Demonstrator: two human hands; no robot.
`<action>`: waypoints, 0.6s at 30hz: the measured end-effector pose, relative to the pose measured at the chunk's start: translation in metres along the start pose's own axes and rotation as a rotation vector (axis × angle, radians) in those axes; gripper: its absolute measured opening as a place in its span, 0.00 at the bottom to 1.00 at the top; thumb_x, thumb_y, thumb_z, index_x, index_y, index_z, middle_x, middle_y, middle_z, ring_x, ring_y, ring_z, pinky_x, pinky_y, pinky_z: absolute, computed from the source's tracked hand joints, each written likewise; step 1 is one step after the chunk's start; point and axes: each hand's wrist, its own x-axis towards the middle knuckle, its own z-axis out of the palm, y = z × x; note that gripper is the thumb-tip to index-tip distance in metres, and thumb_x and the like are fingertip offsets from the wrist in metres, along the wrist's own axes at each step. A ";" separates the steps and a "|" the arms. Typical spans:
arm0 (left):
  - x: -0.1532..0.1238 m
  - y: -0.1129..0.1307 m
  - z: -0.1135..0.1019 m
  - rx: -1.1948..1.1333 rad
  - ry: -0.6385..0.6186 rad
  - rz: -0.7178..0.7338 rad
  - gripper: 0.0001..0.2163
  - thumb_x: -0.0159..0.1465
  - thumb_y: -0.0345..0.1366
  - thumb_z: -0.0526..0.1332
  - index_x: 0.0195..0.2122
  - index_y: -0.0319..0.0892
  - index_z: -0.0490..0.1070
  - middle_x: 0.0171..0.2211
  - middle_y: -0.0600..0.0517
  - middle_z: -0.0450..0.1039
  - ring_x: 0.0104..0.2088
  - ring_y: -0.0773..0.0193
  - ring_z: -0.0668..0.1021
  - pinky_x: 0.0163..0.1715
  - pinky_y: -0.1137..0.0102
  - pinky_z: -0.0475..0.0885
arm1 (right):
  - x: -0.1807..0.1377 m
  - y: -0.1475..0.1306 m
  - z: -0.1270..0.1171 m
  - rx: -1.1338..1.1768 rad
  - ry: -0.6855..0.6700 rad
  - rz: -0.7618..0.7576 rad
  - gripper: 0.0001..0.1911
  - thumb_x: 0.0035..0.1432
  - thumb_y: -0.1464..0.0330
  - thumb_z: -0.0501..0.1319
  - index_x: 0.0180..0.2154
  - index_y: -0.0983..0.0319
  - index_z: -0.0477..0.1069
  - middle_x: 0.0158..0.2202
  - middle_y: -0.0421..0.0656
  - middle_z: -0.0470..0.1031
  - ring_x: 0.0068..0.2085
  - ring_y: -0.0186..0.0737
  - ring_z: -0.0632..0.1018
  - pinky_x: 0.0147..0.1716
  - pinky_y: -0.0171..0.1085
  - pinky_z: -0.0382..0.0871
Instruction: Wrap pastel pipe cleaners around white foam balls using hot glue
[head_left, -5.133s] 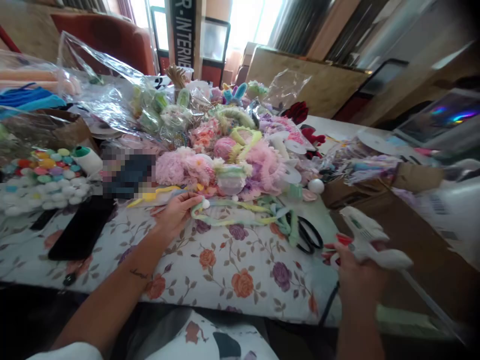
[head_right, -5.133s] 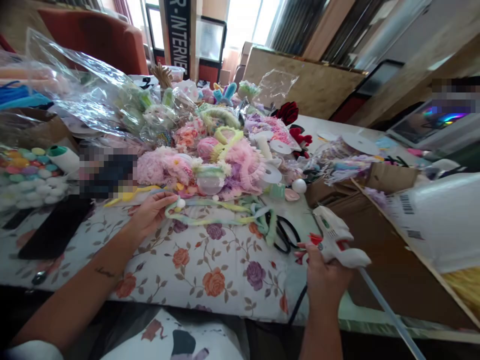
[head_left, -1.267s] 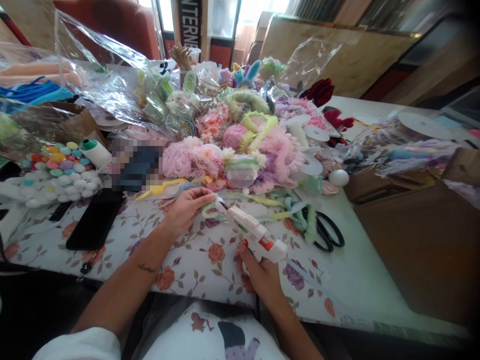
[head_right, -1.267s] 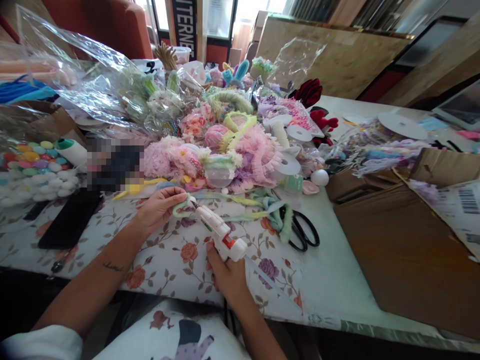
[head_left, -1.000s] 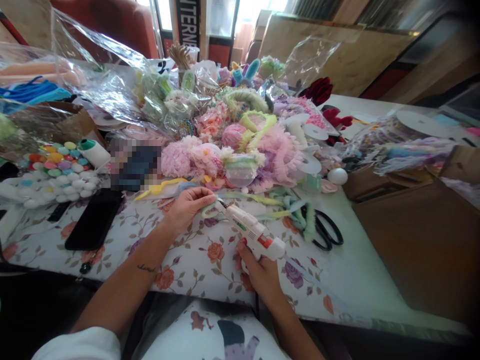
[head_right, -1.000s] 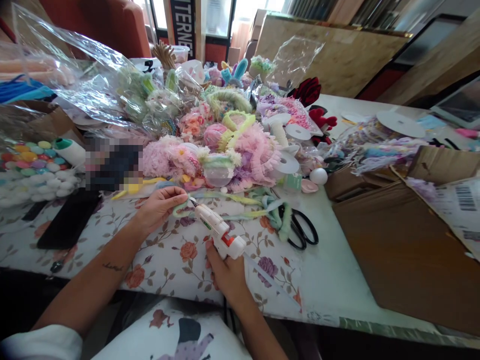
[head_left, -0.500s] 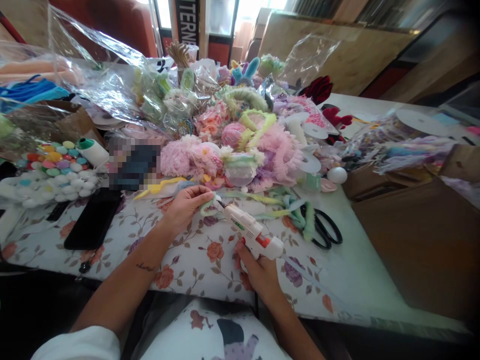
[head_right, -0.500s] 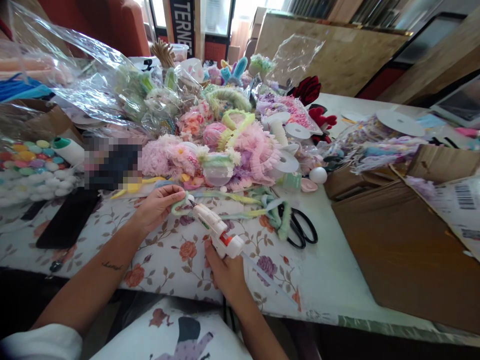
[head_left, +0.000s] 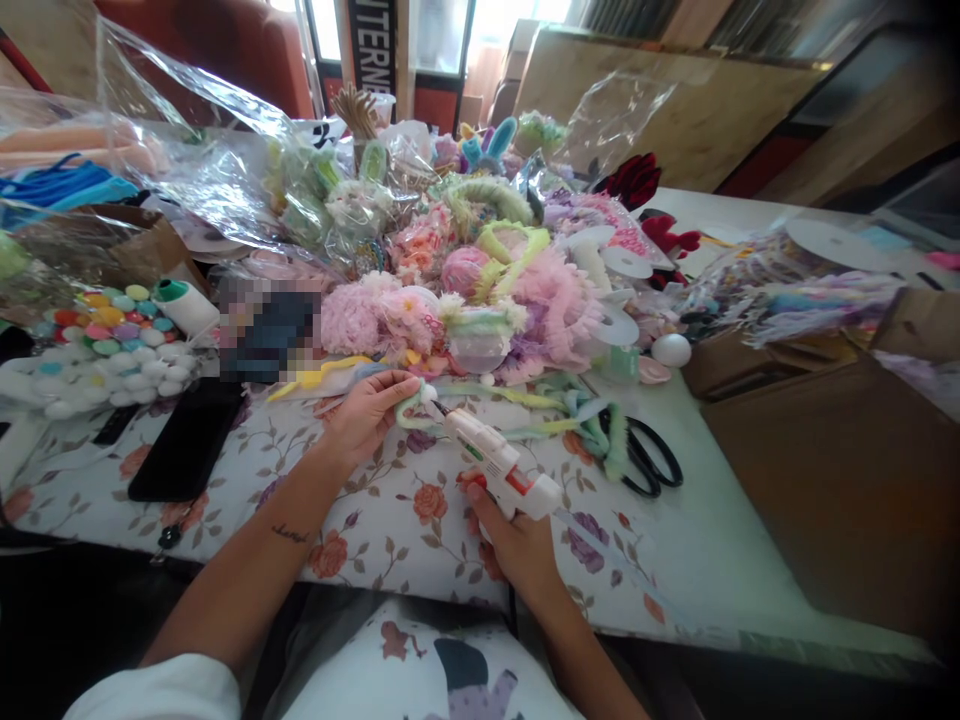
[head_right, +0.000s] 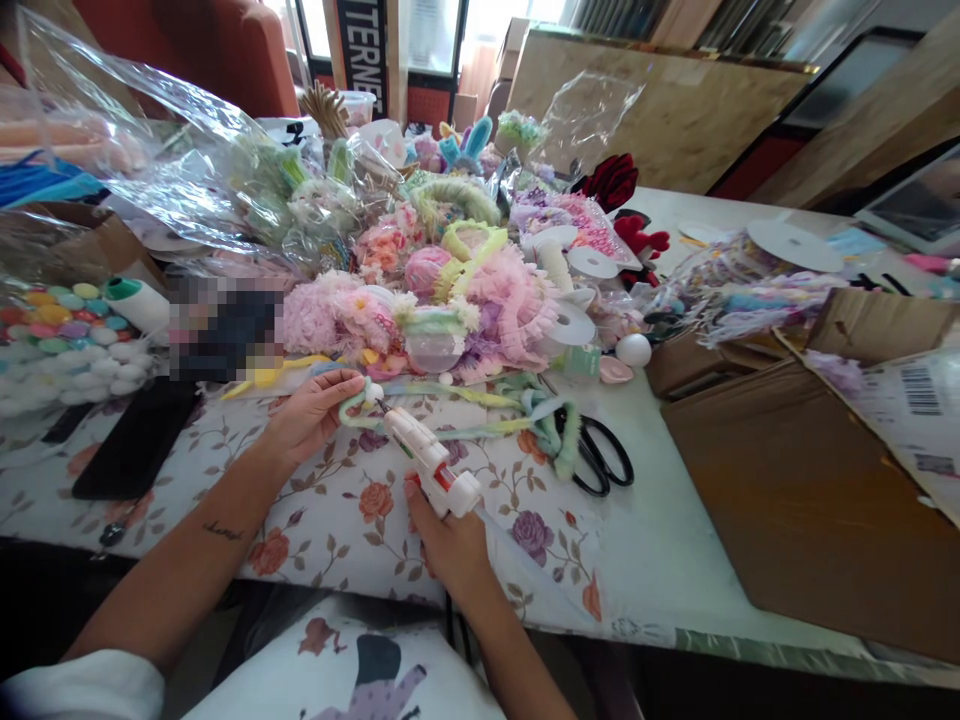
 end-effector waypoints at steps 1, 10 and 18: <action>0.000 0.001 0.000 -0.026 0.011 -0.003 0.09 0.50 0.32 0.73 0.30 0.36 0.76 0.26 0.53 0.77 0.24 0.71 0.76 0.24 0.79 0.71 | 0.000 -0.001 -0.001 0.000 0.007 -0.014 0.22 0.51 0.48 0.62 0.32 0.60 0.75 0.16 0.38 0.68 0.11 0.32 0.62 0.08 0.34 0.53; 0.001 0.002 0.004 -0.123 0.062 -0.006 0.08 0.48 0.28 0.73 0.28 0.34 0.76 0.25 0.51 0.78 0.23 0.72 0.76 0.21 0.80 0.72 | 0.023 -0.003 -0.117 -0.086 0.594 -0.362 0.18 0.50 0.56 0.65 0.36 0.63 0.77 0.19 0.40 0.73 0.18 0.35 0.68 0.18 0.34 0.61; -0.005 0.002 0.009 -0.068 0.098 -0.049 0.11 0.43 0.28 0.75 0.28 0.35 0.77 0.24 0.52 0.77 0.21 0.72 0.75 0.20 0.81 0.73 | 0.058 0.024 -0.245 -0.510 0.817 -0.169 0.20 0.45 0.52 0.61 0.26 0.63 0.74 0.19 0.46 0.73 0.27 0.47 0.76 0.31 0.42 0.69</action>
